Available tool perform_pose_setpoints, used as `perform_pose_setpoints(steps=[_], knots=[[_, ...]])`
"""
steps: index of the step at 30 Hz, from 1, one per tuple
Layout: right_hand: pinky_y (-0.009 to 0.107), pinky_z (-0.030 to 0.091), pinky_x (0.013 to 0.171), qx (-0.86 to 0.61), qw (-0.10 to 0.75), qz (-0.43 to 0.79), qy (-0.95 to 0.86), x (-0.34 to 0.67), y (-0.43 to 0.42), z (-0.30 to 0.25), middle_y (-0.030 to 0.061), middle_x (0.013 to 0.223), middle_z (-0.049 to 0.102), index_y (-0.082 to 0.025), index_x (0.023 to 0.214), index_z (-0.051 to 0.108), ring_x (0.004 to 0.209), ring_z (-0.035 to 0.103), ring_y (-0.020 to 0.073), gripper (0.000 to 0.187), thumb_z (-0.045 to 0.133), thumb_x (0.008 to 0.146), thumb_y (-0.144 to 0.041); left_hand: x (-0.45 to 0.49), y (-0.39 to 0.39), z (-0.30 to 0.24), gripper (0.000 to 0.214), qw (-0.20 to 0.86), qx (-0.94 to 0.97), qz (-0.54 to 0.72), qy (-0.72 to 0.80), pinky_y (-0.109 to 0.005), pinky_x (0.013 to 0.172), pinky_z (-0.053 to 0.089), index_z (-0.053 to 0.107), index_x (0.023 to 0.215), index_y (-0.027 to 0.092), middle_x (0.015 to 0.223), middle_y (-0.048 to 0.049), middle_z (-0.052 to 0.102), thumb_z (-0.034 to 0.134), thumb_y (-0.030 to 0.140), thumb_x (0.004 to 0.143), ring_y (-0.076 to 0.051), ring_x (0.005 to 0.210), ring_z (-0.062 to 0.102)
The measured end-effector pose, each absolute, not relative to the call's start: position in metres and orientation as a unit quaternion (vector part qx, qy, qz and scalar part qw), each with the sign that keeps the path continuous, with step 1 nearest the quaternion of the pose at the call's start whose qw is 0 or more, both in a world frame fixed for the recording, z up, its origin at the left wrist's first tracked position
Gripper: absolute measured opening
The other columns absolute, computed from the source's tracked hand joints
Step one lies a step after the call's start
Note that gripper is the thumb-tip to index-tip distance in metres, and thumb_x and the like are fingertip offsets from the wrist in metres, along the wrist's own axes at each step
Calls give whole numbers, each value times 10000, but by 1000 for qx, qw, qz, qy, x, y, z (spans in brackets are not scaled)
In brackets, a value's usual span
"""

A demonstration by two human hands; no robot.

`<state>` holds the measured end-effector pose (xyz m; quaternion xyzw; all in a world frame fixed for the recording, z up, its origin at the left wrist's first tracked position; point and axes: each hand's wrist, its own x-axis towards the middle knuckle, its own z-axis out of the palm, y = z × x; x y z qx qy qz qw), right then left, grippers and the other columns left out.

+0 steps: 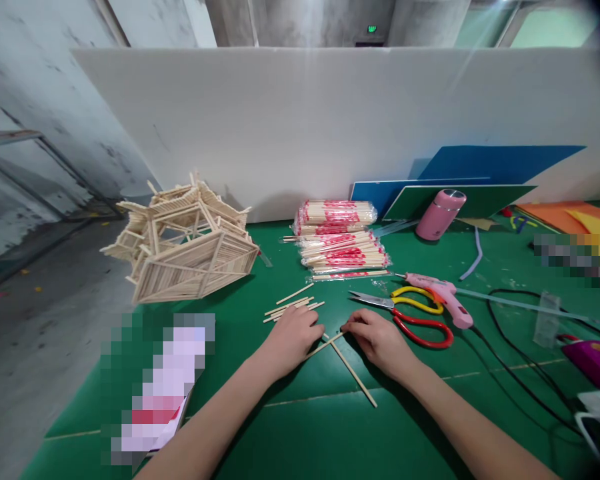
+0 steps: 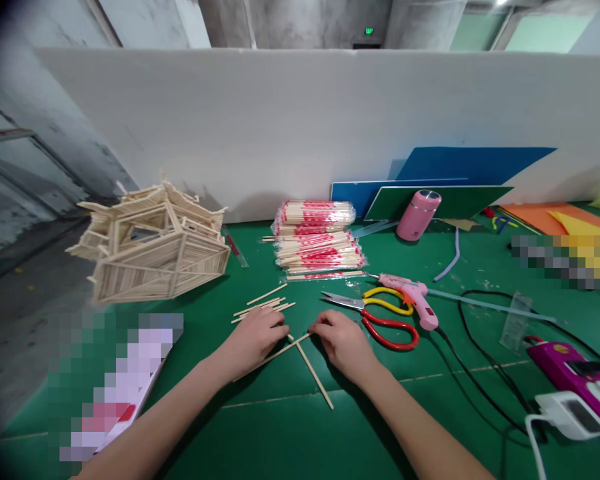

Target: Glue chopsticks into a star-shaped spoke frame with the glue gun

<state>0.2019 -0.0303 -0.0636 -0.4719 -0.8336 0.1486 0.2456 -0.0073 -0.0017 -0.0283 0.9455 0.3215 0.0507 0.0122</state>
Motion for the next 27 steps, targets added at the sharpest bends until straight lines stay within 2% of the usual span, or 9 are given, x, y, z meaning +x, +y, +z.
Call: perform_pose_setpoints(steps=[5,14,27], knots=[[256,428,705,-447,235,167,-847,206,-25,-61,51,894,568,-223,954,605,810,528,145,265,392,821,-138,-13,-8,-32,231,30,940,35,337,-300,626,303,577,842,196,759,-41,533,354,255,849,-167,723,454],[234,429,675,-442,208,168,-856,206,-22,-49,35,838,578,-228,892,619,768,538,132,224,400,845,-233,-19,-28,-25,290,149,913,30,379,-281,658,316,557,843,182,778,-40,532,274,237,871,-153,754,463],[236,418,681,-410,203,179,-871,209,-30,-47,36,842,562,-241,922,618,791,521,133,247,382,853,-214,-15,-53,-20,287,216,893,42,392,-290,668,306,567,797,195,724,-23,580,294,244,870,-149,719,470]])
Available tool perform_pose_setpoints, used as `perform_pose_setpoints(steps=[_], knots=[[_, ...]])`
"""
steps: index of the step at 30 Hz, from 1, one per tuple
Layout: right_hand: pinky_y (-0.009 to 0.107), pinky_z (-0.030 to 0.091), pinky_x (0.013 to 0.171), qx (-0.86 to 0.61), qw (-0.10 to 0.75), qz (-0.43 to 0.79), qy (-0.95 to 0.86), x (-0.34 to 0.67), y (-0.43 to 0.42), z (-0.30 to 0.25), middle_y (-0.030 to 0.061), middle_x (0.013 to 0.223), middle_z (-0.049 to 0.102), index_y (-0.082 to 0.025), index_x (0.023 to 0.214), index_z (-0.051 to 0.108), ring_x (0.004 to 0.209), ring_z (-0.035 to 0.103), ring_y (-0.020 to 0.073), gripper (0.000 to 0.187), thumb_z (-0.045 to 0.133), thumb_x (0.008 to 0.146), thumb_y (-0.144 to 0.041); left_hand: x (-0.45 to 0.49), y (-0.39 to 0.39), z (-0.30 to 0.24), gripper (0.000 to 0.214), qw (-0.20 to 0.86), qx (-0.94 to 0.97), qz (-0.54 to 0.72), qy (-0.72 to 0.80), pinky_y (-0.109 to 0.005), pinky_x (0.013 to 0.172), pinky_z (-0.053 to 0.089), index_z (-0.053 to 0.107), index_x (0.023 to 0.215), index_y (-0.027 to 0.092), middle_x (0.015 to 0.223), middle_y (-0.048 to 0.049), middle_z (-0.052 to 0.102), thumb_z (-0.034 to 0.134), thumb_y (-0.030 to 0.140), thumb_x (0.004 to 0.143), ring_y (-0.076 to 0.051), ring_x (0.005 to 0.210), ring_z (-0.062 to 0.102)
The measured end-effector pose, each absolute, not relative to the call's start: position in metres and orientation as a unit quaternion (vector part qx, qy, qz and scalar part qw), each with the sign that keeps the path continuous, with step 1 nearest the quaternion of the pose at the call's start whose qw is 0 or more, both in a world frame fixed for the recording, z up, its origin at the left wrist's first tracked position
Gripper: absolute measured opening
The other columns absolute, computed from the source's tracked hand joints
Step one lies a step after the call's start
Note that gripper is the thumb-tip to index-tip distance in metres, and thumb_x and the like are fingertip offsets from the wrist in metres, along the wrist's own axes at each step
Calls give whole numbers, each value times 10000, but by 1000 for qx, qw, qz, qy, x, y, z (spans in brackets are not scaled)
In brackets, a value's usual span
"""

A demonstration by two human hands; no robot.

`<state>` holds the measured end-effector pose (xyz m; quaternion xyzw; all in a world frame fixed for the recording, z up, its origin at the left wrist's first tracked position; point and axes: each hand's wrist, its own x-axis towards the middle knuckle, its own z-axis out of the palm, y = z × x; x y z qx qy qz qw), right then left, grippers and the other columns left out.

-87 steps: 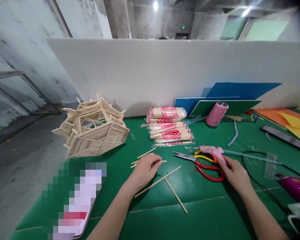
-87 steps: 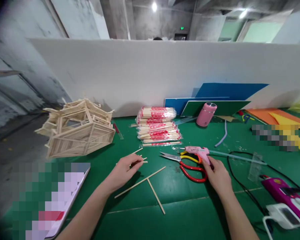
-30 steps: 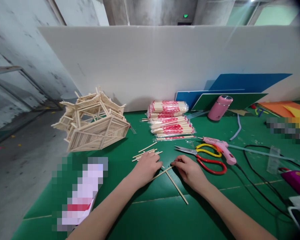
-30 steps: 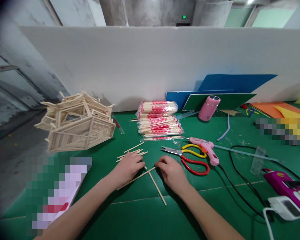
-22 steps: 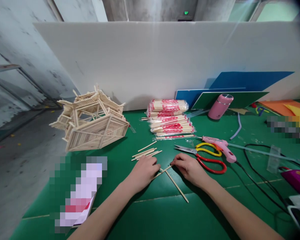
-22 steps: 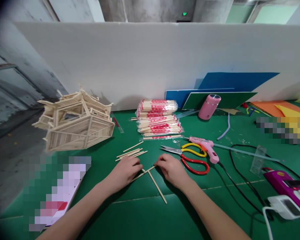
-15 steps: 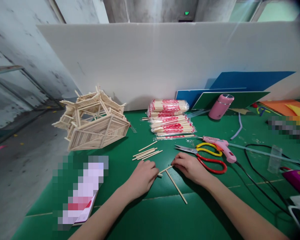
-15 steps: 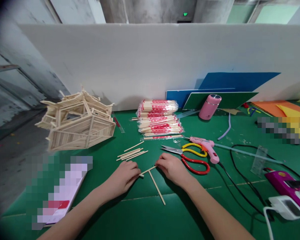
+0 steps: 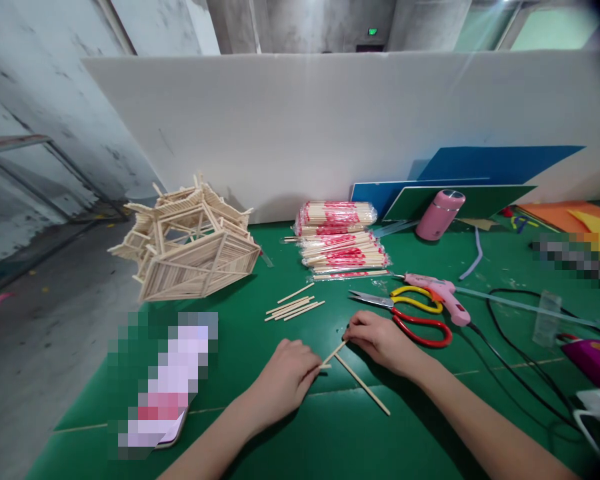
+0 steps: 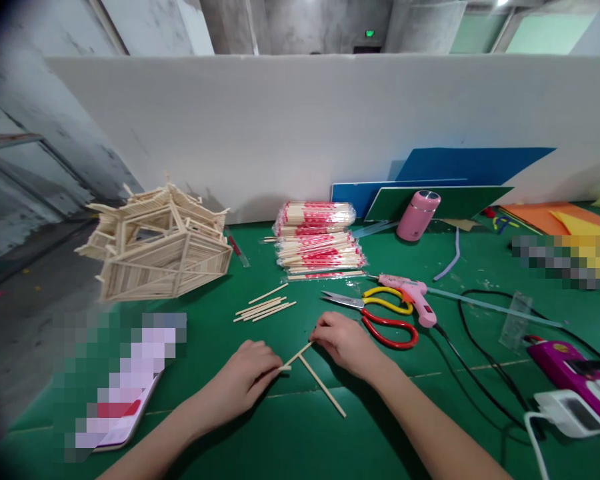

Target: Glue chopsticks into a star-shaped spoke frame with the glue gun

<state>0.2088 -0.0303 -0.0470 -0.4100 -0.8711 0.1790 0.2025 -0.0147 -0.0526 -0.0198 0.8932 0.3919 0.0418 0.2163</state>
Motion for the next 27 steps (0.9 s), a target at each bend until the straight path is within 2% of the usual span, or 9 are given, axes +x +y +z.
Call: perform_pose_setpoints(steps=[5,10,14,27], knots=[[230,420,691,-380,204,199,-880,197,-29,-44,30,851,569,-246,929,621,797,528,128,250,392,844,-193,-15,-62,-15,261,202,904,7,376,-291,662,304,549,768,198,717,-9,581,306,216,861,-146,711,465],[233,435,703,-429,237,222,-843,195,-29,-44,37,907,579,-228,1024,570,802,547,127,279,359,851,-172,-21,-51,-19,201,54,923,-4,382,-319,641,294,541,854,189,830,-49,552,349,140,827,-179,753,443],[254,440,718,-475,253,215,-815,199,-31,-50,39,891,598,-218,1002,581,821,548,141,268,365,848,-175,-18,-41,-27,184,-23,939,-11,342,-339,672,295,531,895,171,864,-64,537,369,121,822,-195,791,439],[264,422,742,-468,247,205,-823,195,-33,-52,36,922,594,-233,961,616,846,527,146,278,408,808,-128,-12,-39,-37,177,-76,950,1,302,-334,658,289,515,935,145,806,-54,533,376,125,826,-187,752,446]])
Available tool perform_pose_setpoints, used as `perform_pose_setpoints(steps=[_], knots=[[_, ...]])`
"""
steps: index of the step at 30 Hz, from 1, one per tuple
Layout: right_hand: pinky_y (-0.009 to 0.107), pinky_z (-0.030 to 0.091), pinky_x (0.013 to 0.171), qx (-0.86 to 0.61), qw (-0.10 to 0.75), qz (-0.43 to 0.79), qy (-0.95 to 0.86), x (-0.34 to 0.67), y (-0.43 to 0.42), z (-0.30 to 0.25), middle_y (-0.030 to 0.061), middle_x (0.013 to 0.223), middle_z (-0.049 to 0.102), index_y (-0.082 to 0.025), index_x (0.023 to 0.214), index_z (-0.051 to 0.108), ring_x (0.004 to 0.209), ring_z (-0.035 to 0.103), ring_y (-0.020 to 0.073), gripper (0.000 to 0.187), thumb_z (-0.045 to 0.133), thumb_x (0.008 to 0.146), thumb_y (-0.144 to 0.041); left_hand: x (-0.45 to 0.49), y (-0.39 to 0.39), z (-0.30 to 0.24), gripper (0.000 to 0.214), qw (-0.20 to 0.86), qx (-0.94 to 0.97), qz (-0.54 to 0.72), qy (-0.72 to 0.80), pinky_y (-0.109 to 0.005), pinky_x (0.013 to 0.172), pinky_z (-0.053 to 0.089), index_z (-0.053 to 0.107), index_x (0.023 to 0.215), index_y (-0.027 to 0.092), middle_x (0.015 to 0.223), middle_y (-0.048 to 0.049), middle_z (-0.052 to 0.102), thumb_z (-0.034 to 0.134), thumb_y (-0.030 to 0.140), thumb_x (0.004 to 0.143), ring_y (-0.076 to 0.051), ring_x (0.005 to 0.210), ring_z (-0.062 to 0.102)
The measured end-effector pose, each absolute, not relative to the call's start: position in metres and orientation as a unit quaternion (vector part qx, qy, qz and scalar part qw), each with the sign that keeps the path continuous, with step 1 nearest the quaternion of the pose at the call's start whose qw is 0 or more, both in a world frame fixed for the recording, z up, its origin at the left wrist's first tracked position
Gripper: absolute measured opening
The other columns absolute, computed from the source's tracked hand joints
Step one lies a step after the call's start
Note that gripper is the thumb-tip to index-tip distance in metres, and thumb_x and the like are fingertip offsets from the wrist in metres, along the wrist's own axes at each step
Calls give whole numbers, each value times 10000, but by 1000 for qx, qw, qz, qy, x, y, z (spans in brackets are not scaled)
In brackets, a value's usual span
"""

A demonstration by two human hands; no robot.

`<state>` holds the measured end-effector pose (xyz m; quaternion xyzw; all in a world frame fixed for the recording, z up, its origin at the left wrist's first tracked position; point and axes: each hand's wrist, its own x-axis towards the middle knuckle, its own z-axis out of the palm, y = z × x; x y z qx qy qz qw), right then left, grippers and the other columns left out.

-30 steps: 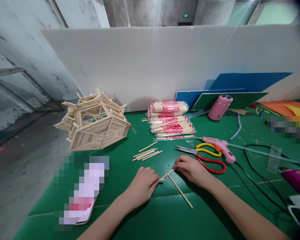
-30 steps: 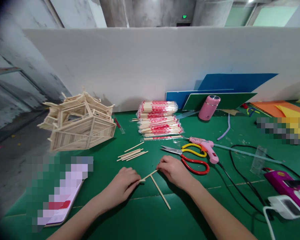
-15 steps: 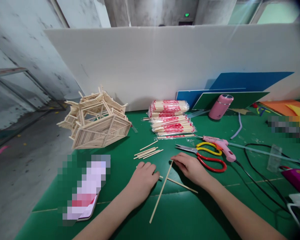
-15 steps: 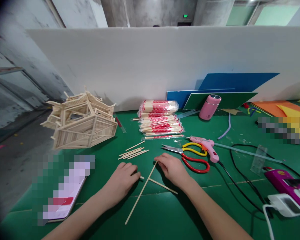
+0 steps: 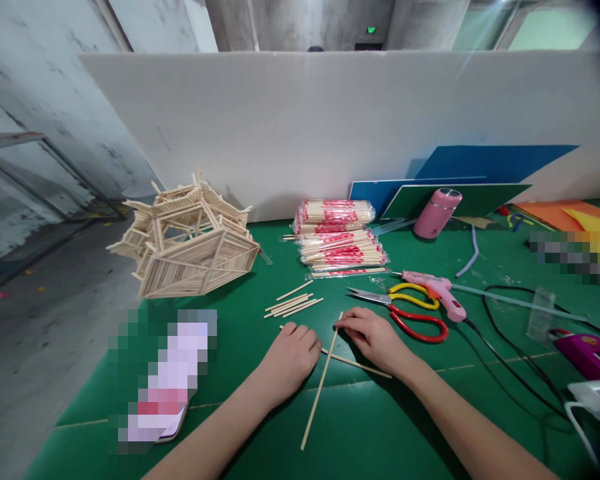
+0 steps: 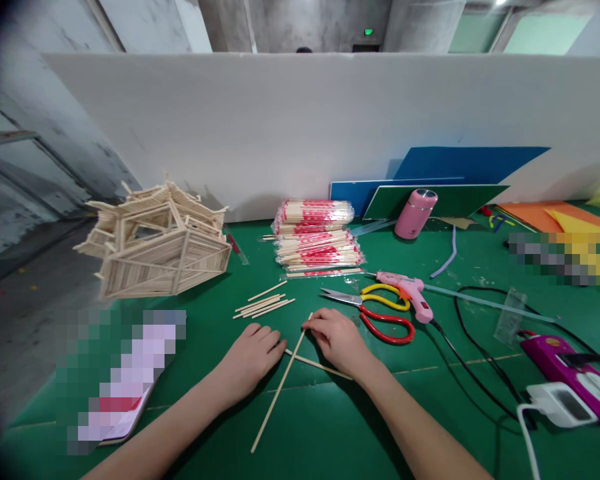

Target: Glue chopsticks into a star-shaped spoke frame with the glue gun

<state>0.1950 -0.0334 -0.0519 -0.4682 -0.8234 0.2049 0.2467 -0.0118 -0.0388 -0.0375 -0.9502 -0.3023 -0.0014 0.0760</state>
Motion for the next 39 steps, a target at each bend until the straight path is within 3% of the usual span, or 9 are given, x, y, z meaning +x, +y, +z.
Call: perform_pose_setpoints(steps=[12,39], knots=[[277,421,735,-474,245,206,-821,195,-33,-52,39,916,591,-240,963,624,836,526,156,272,419,808,-152,-9,-42,-39,216,137,-950,19,-278,-342,641,295,510,971,111,790,-65,529,371,93,807,-192,730,445],[280,423,744,-474,249,213,-817,195,-34,-53,40,919,590,-245,973,624,837,529,156,268,417,816,-178,-7,-44,-37,220,132,-951,15,-280,-344,639,299,509,985,121,793,-65,533,380,110,808,-194,729,448]])
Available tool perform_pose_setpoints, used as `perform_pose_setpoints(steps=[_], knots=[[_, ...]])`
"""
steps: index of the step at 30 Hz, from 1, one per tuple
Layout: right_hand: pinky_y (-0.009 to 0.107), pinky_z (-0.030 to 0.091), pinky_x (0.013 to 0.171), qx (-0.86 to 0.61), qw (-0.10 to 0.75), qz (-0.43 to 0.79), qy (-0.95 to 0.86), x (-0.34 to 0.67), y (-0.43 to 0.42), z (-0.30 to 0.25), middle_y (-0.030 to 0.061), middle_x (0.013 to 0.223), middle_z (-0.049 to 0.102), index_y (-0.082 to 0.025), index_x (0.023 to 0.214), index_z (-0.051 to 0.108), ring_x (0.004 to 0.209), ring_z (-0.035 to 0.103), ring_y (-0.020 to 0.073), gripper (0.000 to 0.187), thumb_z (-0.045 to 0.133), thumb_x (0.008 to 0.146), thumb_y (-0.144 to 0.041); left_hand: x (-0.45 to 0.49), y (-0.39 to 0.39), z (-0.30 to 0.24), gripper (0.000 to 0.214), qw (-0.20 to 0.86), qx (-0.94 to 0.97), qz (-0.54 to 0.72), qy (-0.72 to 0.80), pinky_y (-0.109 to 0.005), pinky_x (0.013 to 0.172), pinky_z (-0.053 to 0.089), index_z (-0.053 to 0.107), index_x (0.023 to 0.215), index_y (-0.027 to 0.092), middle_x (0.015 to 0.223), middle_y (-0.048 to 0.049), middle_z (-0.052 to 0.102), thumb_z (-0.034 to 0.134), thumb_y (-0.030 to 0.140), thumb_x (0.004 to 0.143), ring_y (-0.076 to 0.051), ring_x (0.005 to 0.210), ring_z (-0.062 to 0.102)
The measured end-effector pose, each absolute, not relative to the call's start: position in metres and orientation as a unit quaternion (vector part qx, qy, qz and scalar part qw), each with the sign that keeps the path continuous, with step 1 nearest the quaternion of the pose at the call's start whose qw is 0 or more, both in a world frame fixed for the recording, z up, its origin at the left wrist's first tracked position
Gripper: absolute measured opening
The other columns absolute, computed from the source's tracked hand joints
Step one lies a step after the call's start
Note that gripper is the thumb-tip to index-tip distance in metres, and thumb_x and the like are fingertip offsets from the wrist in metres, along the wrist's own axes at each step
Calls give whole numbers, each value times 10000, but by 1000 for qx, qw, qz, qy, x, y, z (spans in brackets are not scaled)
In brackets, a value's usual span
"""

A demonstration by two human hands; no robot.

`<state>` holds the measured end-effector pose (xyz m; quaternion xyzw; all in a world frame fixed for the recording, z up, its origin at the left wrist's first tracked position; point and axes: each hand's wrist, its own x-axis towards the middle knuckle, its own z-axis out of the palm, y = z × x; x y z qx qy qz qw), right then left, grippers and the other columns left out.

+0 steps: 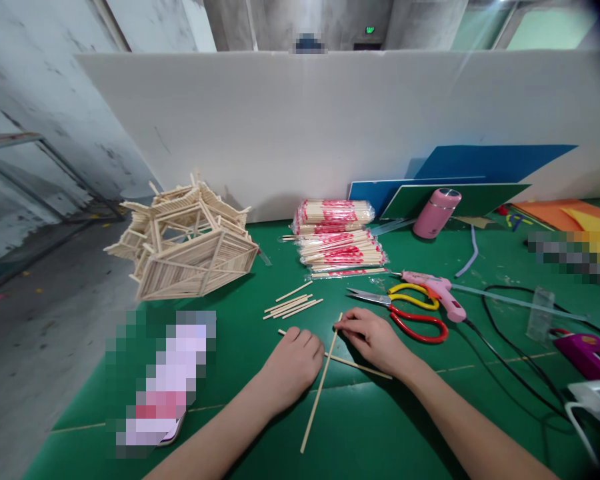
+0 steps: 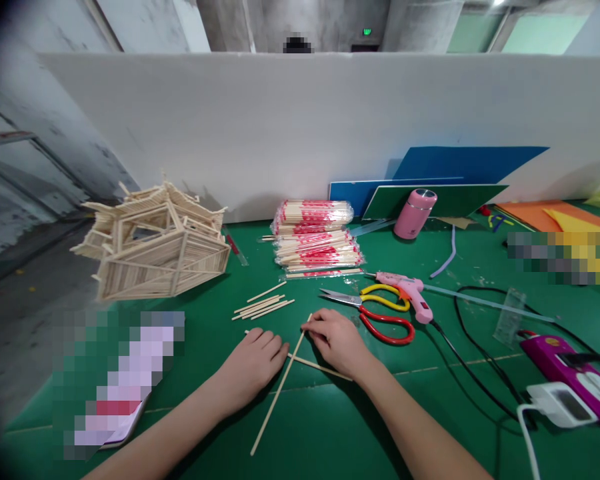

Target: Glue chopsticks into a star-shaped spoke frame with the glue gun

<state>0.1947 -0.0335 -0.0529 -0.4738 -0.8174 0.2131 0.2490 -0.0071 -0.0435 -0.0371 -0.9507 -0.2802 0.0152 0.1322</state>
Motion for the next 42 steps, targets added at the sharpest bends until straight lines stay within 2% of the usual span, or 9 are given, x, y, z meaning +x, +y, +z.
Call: perform_pose_setpoints(steps=[4,9,12,17,20,22,26,31,42], knots=[[279,423,754,-466,261,225,-815,195,-33,-53,45,915,588,-242,994,611,856,529,156,277,407,820,-175,-6,-44,-33,235,107,-952,7,-288,-355,669,307,502,1008,133,796,-58,539,350,125,829,-198,764,446],[267,436,729,-491,312,263,-770,202,-40,-48,38,897,578,-213,963,571,821,541,146,223,405,818,-184,-16,-49,-25,273,44,-935,-42,-349,-356,745,318,479,1068,153,945,-76,554,347,115,833,-190,871,444],[281,442,702,-527,325,275,-735,208,-55,-45,33,856,579,-206,902,540,777,539,156,148,428,805,-212,-25,-57,-26,244,-16,-910,-106,-401,-341,750,335,523,1002,181,963,-64,561,358,131,830,-178,879,458],[284,431,679,-543,315,281,-726,212,-84,-41,45,861,569,-211,898,524,762,527,164,136,422,809,-225,-26,-76,-36,205,-77,-857,-212,-463,-317,708,360,570,889,183,901,-58,564,375,193,829,-165,828,475],[295,406,682,-544,282,251,-749,208,-90,-40,38,836,561,-217,883,542,769,512,172,129,446,797,-221,-16,-87,-37,231,-104,-833,-190,-510,-312,636,346,560,683,176,727,-38,540,387,247,819,-158,708,463],[301,386,689,-546,257,229,-764,203,-89,-40,31,834,558,-224,878,550,781,501,175,124,468,785,-219,-7,-92,-37,233,-112,-822,-163,-534,-318,620,336,524,627,173,676,-32,513,420,298,793,-167,688,451],[291,355,672,-542,218,201,-786,191,-84,-40,23,835,554,-224,851,550,791,485,176,100,498,766,-224,6,-97,-37,164,-103,-817,-122,-555,-349,648,322,504,638,172,709,-36,509,477,307,725,-195,727,441],[271,322,626,-546,185,171,-799,179,-80,-44,23,757,543,-206,758,550,740,479,167,82,476,779,-235,9,-98,-42,115,-94,-817,-110,-558,-349,656,300,504,653,174,732,-36,515,429,208,733,-193,738,436],[255,307,586,-575,198,137,-782,172,-77,-47,18,694,553,-198,703,549,671,489,151,118,469,780,-238,3,-79,-45,144,-97,-815,-123,-558,-322,658,295,509,666,176,726,-23,526,408,190,767,-174,747,453]])
